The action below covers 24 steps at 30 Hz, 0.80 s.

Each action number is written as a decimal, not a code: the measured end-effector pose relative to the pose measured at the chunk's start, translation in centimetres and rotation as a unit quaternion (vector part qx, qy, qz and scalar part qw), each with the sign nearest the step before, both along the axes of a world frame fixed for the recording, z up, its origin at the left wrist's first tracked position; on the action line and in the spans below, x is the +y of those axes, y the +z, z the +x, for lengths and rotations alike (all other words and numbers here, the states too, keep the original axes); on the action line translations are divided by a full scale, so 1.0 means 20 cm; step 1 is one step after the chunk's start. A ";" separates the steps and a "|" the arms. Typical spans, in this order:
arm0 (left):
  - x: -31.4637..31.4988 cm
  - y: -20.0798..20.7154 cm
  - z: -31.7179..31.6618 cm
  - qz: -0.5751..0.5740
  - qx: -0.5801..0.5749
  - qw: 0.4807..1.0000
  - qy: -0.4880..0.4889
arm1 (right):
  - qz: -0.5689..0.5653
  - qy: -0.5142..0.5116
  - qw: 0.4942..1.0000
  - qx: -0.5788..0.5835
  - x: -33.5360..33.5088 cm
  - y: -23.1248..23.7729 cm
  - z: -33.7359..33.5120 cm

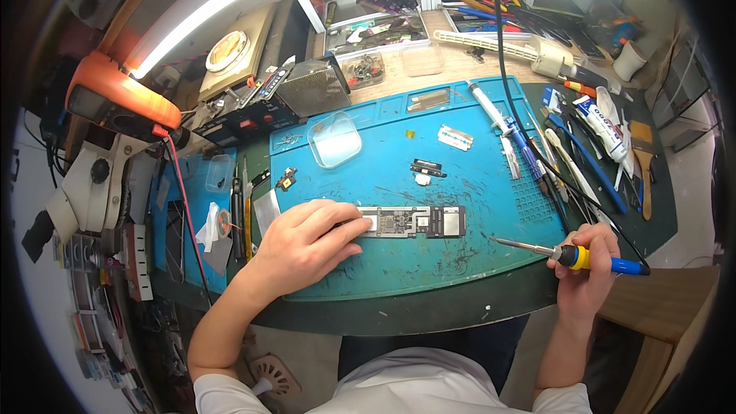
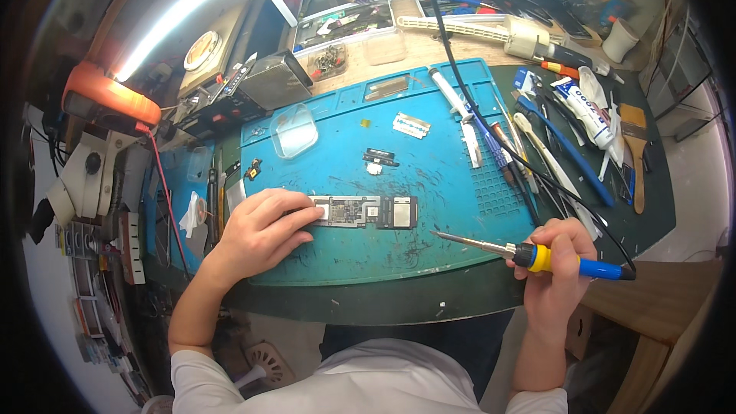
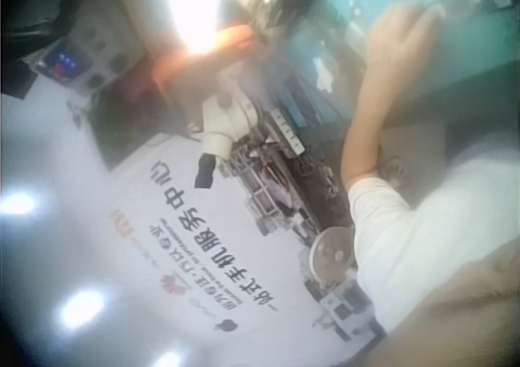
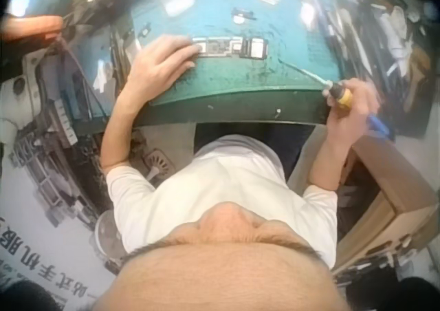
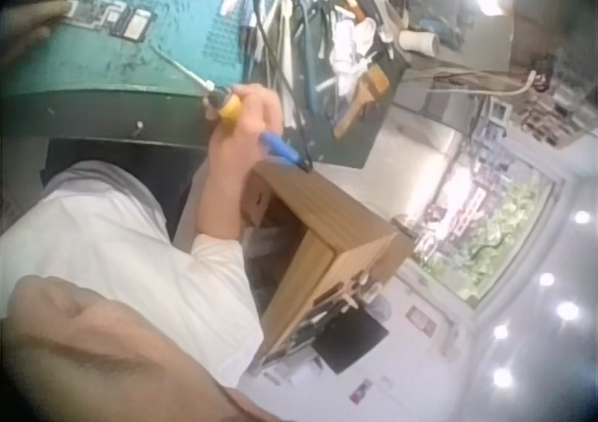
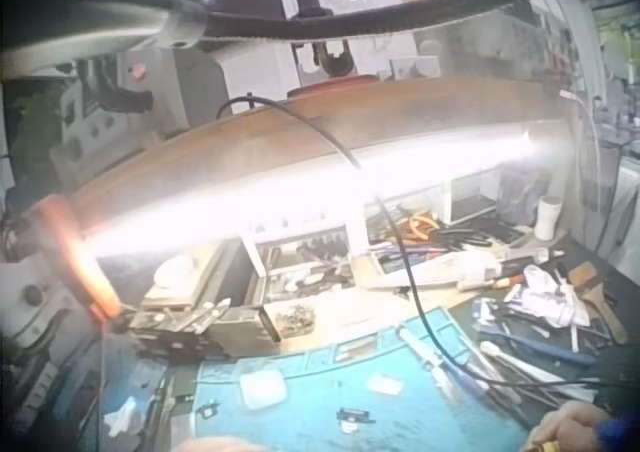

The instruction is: The person uses a hot air rework station to heat a small electronic component, then removes it with tweezers. They inspect the component and the circuit board, then use a soldering iron to work on the board's contacts.

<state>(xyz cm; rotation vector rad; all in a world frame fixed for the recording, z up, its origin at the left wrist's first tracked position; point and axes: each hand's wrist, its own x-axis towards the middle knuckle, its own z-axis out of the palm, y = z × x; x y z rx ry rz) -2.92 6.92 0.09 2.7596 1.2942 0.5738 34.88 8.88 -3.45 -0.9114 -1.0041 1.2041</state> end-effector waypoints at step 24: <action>-0.15 -0.01 0.00 -0.061 0.006 0.997 0.039 | -0.012 0.006 1.000 -0.003 -0.01 -0.01 0.00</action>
